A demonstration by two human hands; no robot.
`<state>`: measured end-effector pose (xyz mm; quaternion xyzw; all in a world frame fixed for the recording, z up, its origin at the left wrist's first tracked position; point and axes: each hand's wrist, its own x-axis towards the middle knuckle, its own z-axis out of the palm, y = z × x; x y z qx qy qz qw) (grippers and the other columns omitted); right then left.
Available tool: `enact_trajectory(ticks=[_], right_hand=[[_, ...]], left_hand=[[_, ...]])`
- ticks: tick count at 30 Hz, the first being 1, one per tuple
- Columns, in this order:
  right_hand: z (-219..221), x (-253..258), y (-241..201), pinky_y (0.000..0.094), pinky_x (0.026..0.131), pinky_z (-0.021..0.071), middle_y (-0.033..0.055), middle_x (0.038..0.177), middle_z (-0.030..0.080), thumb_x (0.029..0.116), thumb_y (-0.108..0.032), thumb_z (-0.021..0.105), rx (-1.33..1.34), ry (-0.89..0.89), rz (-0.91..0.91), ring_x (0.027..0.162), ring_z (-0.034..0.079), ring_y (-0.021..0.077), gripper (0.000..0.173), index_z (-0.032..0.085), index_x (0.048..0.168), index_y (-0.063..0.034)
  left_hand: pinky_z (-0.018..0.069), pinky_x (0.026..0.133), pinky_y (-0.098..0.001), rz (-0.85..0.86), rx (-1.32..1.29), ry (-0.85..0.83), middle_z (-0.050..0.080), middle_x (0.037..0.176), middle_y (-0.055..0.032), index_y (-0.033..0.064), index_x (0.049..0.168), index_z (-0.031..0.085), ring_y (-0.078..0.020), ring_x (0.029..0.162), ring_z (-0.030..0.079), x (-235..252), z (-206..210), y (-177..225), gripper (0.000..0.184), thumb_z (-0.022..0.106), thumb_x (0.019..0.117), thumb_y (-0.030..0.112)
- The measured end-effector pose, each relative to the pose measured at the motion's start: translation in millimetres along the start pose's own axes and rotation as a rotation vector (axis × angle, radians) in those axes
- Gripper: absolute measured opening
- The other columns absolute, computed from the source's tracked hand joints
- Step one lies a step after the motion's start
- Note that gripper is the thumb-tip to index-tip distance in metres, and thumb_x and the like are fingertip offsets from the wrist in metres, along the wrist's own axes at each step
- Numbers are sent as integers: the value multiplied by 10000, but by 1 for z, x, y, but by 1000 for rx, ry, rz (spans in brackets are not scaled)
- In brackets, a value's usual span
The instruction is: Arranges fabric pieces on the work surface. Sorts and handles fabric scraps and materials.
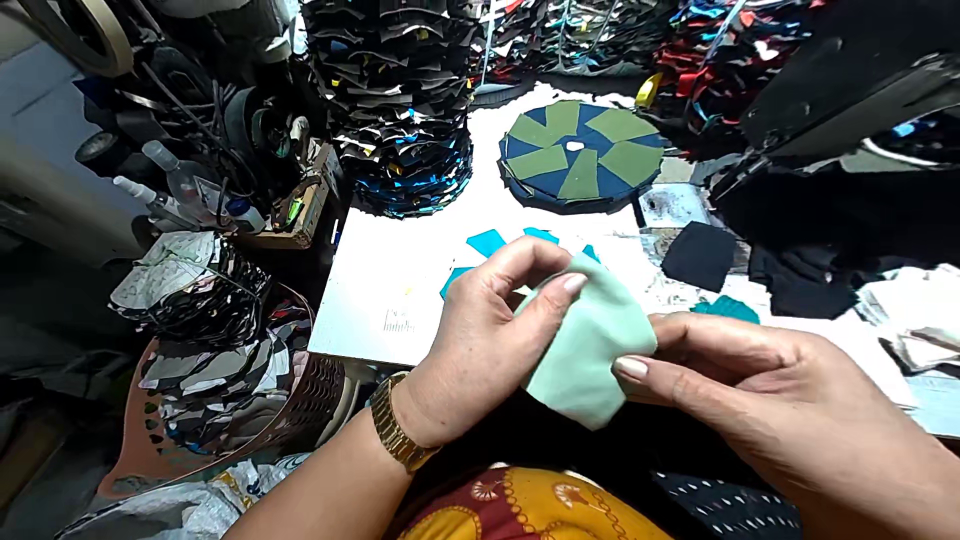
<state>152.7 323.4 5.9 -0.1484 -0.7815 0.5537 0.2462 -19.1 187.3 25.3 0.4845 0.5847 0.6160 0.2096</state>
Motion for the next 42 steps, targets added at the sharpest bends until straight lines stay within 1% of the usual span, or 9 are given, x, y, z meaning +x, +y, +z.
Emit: enact_trajectory(ticks=[3,7,11,15,18,22,27,37,42], right_hand=[[0,-2,0,197,657,595,-53,874,714,928,-215,679,6,20,-26,750,685,63,88,737,994,-211],[11,-13,5,189,554,529,-36,785,668,914,-198,696,56,93,82,629,624,58,102,677,1014,-196],[23,-16,5,188,594,570,-25,890,714,887,-140,694,25,154,122,710,679,69,229,669,1115,-148],[23,3,-4,190,630,589,-53,987,724,892,-163,692,-64,242,-9,765,693,57,267,656,1157,-166],[13,30,-15,189,676,596,-42,1028,712,883,-115,700,-175,286,-95,811,691,27,330,615,1202,-118],[5,54,-19,166,675,570,-15,999,670,894,-94,712,-256,332,-128,771,656,5,372,571,1238,-71],[8,62,10,166,580,512,-2,872,637,856,-36,732,-281,317,-81,652,585,14,407,583,1233,-62],[14,68,26,319,593,543,70,821,630,878,5,756,-544,200,-29,641,609,142,387,589,1226,-22],[12,67,26,271,580,526,43,810,621,878,-17,753,-527,192,-44,637,595,107,356,594,1196,-31]], left_hand=[[544,585,-217,20,129,66,645,907,-57,25,1102,614,-96,720,631,-5,3,-10,102,560,1045,90],[522,545,-204,24,226,138,628,853,-17,54,1080,619,-66,648,587,-21,11,-23,84,575,1042,115],[477,506,-188,25,342,175,603,801,9,75,1052,623,-44,587,532,-29,9,-32,63,592,1031,126],[508,519,-202,145,500,182,617,818,-18,34,1086,623,-54,605,563,-2,-1,-19,109,569,1041,116],[546,577,-256,263,623,215,655,842,-51,17,1095,640,-93,669,627,35,-8,-9,140,565,1042,122],[545,612,-300,315,708,218,653,836,-48,39,1056,636,-122,683,631,71,-12,-4,99,582,1029,118],[520,583,-376,190,806,119,601,716,-39,57,1061,638,-177,624,603,76,-9,-26,143,556,1050,174],[549,644,-440,-85,1053,-86,652,809,-92,73,1117,609,-266,761,685,75,-5,-49,166,521,1069,205],[541,645,-432,-100,1047,-123,649,817,-91,73,1092,616,-256,765,677,78,-6,-51,168,527,1068,212]])
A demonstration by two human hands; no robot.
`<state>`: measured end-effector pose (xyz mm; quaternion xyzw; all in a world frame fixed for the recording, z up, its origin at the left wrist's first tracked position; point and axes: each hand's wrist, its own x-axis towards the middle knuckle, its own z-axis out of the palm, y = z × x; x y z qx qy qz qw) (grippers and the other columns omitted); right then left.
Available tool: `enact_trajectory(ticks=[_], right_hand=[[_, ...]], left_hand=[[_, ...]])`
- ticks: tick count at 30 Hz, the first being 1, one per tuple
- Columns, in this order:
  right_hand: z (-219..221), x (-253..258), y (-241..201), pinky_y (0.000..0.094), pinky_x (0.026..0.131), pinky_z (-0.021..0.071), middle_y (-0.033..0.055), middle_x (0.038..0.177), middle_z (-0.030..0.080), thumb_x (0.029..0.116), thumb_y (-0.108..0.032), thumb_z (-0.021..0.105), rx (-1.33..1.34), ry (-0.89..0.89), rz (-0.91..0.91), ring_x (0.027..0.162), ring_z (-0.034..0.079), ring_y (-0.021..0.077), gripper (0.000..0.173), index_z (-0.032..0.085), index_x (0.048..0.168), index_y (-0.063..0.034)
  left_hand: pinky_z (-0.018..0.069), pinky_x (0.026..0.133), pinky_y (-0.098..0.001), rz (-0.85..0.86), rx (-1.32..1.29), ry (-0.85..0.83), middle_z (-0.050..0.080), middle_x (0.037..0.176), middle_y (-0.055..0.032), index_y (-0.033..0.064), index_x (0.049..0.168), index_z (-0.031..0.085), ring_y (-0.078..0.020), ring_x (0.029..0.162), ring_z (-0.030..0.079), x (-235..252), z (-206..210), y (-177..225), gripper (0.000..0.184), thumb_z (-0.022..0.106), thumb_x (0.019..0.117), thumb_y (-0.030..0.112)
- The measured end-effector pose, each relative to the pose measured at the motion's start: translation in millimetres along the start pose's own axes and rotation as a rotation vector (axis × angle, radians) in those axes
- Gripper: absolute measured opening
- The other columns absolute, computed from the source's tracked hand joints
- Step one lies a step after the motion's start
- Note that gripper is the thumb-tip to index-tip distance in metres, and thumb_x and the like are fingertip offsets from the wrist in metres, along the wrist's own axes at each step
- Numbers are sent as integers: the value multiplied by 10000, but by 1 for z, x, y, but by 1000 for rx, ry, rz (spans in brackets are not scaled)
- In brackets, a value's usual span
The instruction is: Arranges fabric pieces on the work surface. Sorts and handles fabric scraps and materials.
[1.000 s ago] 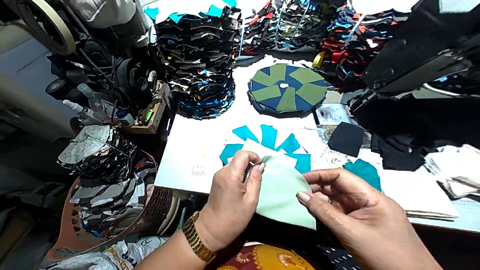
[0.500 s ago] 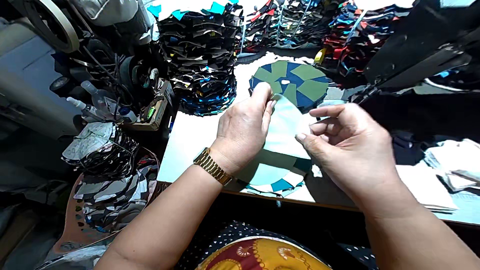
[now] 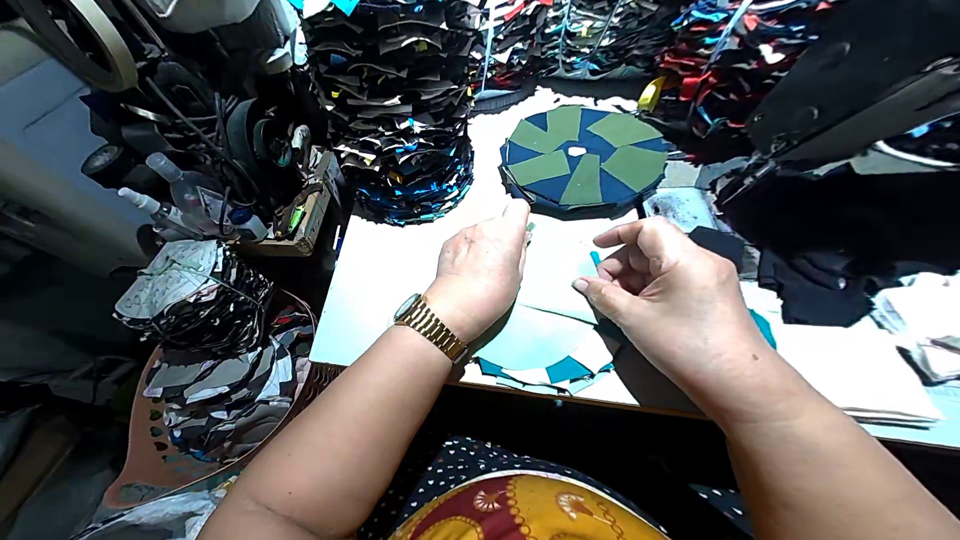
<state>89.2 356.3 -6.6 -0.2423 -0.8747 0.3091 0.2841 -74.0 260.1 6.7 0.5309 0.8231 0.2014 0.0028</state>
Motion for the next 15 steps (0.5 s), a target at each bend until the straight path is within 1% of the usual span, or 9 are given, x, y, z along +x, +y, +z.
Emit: enact_trajectory(ticks=[2,4,6,9,11,12,13,14,15], right_hand=[[0,-1,1,248,564,507,31,795,614,870,-21,748,18,4,-14,622,579,88,342,602,1179,-39],[0,-1,2,252,561,508,29,787,611,875,-31,746,21,-3,-21,619,579,89,322,602,1162,-46],[1,-1,2,261,555,503,28,778,605,876,-35,747,1,-4,-28,610,572,94,303,602,1143,-44],[1,-1,1,305,564,511,48,789,600,874,-39,761,-69,-23,-49,616,578,134,317,596,1144,-29],[-2,0,0,364,601,544,78,829,614,867,-49,783,-128,-35,-65,655,610,180,340,596,1150,-20],[-5,0,0,395,628,551,99,859,613,861,-45,787,-143,-31,-86,687,616,206,336,605,1141,-10],[-9,-1,0,405,637,542,111,877,611,858,-37,779,-145,-17,-116,707,609,220,303,624,1116,-3],[-13,-2,0,388,641,537,106,890,611,865,-48,760,-149,-2,-152,720,605,211,247,647,1082,-11],[-15,-4,0,354,636,536,93,895,610,876,-67,738,-150,10,-191,724,602,188,183,680,1045,-24]], left_hand=[[545,653,-435,10,-31,6,652,822,-93,66,1087,619,-257,767,677,1,1,-3,178,532,1068,220],[549,685,-448,-3,-70,-15,652,842,-98,63,1096,618,-260,789,674,2,-1,-5,191,527,1072,229],[548,692,-452,-10,-100,-16,645,827,-95,62,1089,624,-253,774,662,3,-1,-7,187,533,1067,224],[547,651,-436,4,-18,6,648,804,-84,67,1099,613,-248,749,674,0,0,-3,183,548,1059,233],[543,627,-425,-5,54,11,649,800,-84,72,1149,585,-255,743,683,-3,-2,3,190,543,1060,235],[548,626,-423,-15,95,21,653,824,-92,71,1201,571,-261,748,688,-5,-3,5,212,544,1056,223],[555,626,-424,-19,132,48,659,886,-113,65,1266,565,-275,765,692,-6,-5,7,257,559,1042,190],[555,628,-410,-14,177,97,651,966,-129,67,1318,567,-279,789,686,-7,-5,9,307,574,1022,149],[547,652,-401,3,211,163,639,1011,-141,68,1331,585,-288,828,673,-8,-6,10,336,589,996,102]])
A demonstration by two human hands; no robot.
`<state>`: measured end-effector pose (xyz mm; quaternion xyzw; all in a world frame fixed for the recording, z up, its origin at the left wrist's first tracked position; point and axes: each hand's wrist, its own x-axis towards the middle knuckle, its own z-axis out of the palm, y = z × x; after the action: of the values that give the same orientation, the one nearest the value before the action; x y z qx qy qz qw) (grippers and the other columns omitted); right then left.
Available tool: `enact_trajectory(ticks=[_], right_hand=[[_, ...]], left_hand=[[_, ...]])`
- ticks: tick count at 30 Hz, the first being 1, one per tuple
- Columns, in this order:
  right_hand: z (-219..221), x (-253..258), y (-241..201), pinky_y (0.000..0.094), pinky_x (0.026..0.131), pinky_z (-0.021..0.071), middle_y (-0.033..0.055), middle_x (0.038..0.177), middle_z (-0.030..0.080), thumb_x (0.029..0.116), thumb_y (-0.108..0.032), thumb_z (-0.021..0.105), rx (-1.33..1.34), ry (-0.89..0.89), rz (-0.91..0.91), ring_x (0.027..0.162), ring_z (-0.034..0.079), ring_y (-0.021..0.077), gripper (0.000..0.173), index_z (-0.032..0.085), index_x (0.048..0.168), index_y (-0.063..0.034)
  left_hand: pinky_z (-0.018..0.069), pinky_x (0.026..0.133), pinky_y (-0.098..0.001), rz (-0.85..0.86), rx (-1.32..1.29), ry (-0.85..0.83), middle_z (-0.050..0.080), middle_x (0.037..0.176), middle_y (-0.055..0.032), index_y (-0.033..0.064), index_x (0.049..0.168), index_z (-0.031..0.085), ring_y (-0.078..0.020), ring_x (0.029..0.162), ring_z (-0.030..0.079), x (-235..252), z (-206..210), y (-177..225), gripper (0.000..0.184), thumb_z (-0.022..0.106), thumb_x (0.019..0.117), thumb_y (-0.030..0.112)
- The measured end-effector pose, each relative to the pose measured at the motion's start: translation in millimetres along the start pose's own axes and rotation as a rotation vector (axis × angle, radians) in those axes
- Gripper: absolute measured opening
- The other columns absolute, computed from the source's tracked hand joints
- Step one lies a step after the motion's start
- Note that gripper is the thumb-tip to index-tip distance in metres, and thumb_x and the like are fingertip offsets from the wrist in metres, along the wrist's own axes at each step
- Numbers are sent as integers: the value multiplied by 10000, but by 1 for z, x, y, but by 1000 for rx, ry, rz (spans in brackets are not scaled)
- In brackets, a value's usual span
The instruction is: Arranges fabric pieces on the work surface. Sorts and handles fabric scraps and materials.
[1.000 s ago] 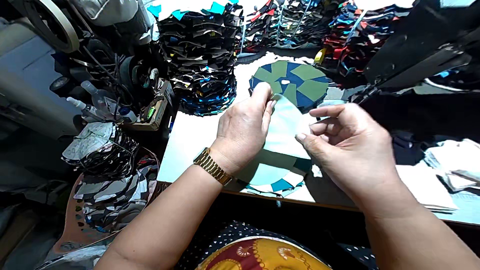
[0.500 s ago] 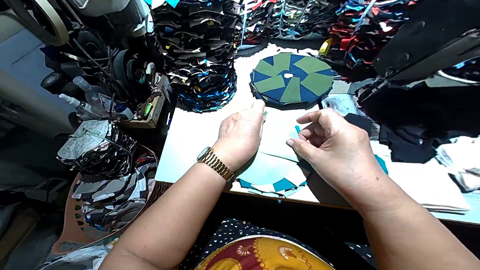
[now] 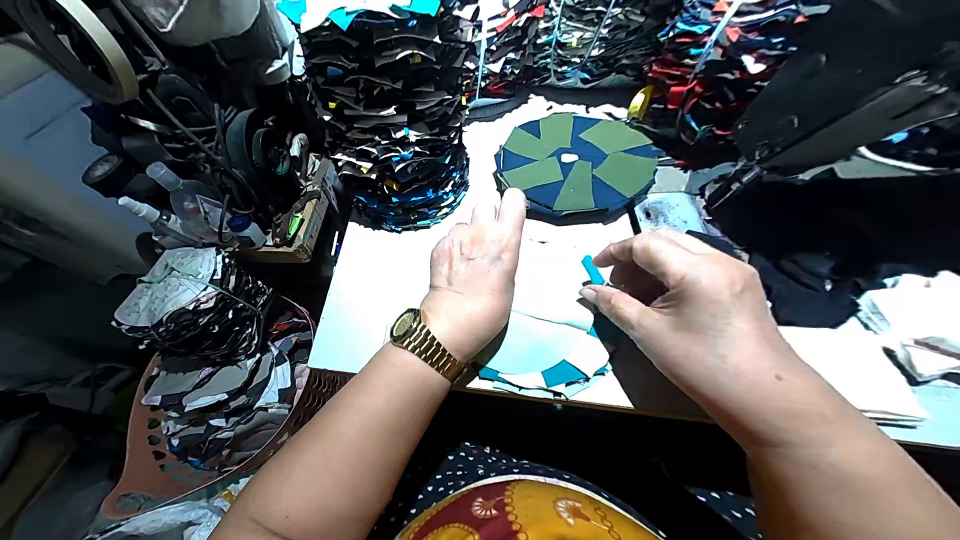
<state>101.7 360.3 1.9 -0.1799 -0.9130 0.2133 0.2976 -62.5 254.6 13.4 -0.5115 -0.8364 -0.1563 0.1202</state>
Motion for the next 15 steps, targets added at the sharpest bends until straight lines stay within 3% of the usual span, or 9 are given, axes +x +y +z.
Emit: enact_trajectory(ticks=[2,4,6,7,8,10,13,15], right_hand=[[-1,-5,-2,303,641,556,66,921,620,902,-122,700,6,-9,-71,743,618,146,123,733,1001,-56],[2,-12,-5,288,661,564,43,947,635,911,-141,679,6,-48,-127,778,632,130,129,768,985,-86],[7,-19,-5,298,675,552,21,922,635,907,-132,650,-15,-57,-169,798,630,133,150,788,955,-95],[8,-22,-5,307,689,546,15,920,636,908,-133,631,-33,-56,-182,813,627,138,166,788,944,-95],[8,-26,-5,322,701,546,19,930,646,906,-124,619,-50,-57,-196,832,631,155,173,786,934,-91],[6,-33,-5,362,705,552,57,979,674,900,-99,594,-95,-61,-246,861,643,212,196,781,949,-68],[3,-41,-5,397,768,572,98,1057,696,907,-89,548,-143,-79,-285,948,667,266,259,782,1009,-45],[-3,-41,-3,397,785,586,73,1050,705,902,-135,546,-131,-109,-266,970,678,249,262,790,973,-75]], left_hand=[[532,742,-422,68,-17,116,633,1015,-148,45,1239,656,-312,927,650,-2,1,3,303,609,940,30],[539,907,-453,126,-91,63,652,1173,-153,33,1239,661,-313,1122,635,-10,1,9,270,594,984,90],[409,1131,-525,129,-104,-134,527,1485,-177,29,1443,533,-330,1407,481,-19,4,14,418,508,1061,198],[317,1190,-566,118,-83,-232,420,1589,-181,28,1533,438,-344,1490,374,-23,6,16,489,426,1098,250],[253,1216,-582,103,-53,-301,335,1643,-171,34,1576,373,-340,1532,295,-26,10,16,527,334,1118,293],[203,1228,-587,80,-29,-342,249,1684,-154,51,1603,328,-324,1561,219,-28,13,13,585,267,1112,364],[190,1229,-596,74,-33,-347,242,1685,-163,49,1611,306,-327,1562,212,-28,13,12,696,305,1072,490],[169,1232,-598,72,-59,-396,213,1695,-157,60,1625,271,-322,1570,184,-25,9,11,789,359,1035,575]])
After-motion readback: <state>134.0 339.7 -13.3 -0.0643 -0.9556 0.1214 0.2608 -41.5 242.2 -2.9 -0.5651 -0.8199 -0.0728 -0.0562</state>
